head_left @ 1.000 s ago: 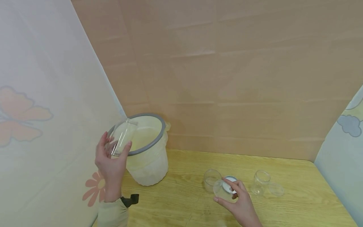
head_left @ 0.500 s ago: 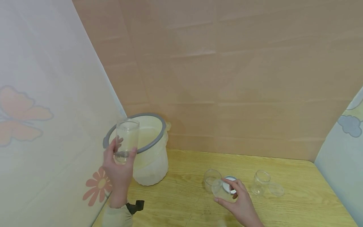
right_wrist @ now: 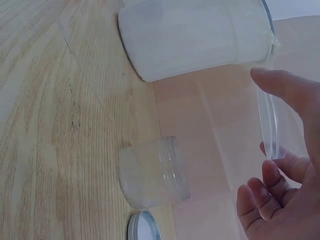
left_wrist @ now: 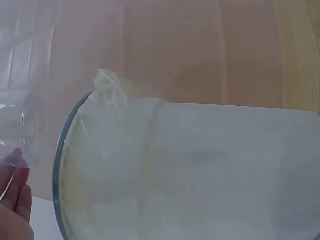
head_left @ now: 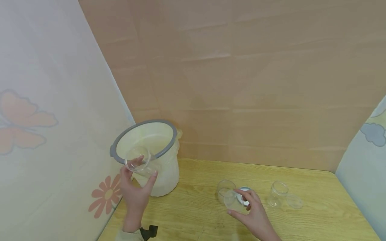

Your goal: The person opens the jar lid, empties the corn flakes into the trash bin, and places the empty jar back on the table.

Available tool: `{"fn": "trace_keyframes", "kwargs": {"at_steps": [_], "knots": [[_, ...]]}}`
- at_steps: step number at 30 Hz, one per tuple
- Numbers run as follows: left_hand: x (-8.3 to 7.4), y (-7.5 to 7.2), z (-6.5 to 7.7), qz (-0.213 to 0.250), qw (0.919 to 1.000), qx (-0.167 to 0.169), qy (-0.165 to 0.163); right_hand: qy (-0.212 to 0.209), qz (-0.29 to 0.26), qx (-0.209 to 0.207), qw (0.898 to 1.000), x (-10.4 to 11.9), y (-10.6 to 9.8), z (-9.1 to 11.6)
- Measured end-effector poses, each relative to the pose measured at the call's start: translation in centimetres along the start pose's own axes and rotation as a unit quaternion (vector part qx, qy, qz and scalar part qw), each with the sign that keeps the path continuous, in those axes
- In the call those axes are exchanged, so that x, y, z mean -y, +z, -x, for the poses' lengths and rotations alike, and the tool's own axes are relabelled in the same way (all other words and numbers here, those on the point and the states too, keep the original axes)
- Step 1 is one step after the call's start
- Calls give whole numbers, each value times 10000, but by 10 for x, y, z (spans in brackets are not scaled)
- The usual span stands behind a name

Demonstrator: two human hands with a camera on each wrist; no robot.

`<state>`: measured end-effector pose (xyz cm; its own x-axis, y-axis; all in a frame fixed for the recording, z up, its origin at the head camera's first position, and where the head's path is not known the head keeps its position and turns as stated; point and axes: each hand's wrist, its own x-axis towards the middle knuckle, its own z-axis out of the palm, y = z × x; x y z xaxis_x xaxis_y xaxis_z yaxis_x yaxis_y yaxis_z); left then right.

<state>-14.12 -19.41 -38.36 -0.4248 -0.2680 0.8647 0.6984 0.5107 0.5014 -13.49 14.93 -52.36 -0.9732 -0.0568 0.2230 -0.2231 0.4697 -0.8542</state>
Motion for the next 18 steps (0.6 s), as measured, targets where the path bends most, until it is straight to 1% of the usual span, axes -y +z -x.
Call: {"fn": "trace_keyframes", "kwargs": {"at_steps": [2,4,6,8,11,14,18], "knots": [[7,0,7,42,9996,188,214,-71,-15,12,10000,-1,1,0],[19,0,18,97,9986,288,441,-177,-25,-9,9998,-1,2,-1],[30,1,30,131,9978,374,524,-272,-40,-26,9996,0,3,-1],[37,3,43,162,9973,508,509,-276,-48,-22,9996,1,4,-2],[34,6,58,136,9964,782,283,-114,-50,102,9999,2,6,-3],[36,7,73,109,9948,1014,-45,86,-56,268,9996,0,8,-4],[49,6,96,100,9904,1258,-565,225,-95,442,9987,-3,12,-5]]}}
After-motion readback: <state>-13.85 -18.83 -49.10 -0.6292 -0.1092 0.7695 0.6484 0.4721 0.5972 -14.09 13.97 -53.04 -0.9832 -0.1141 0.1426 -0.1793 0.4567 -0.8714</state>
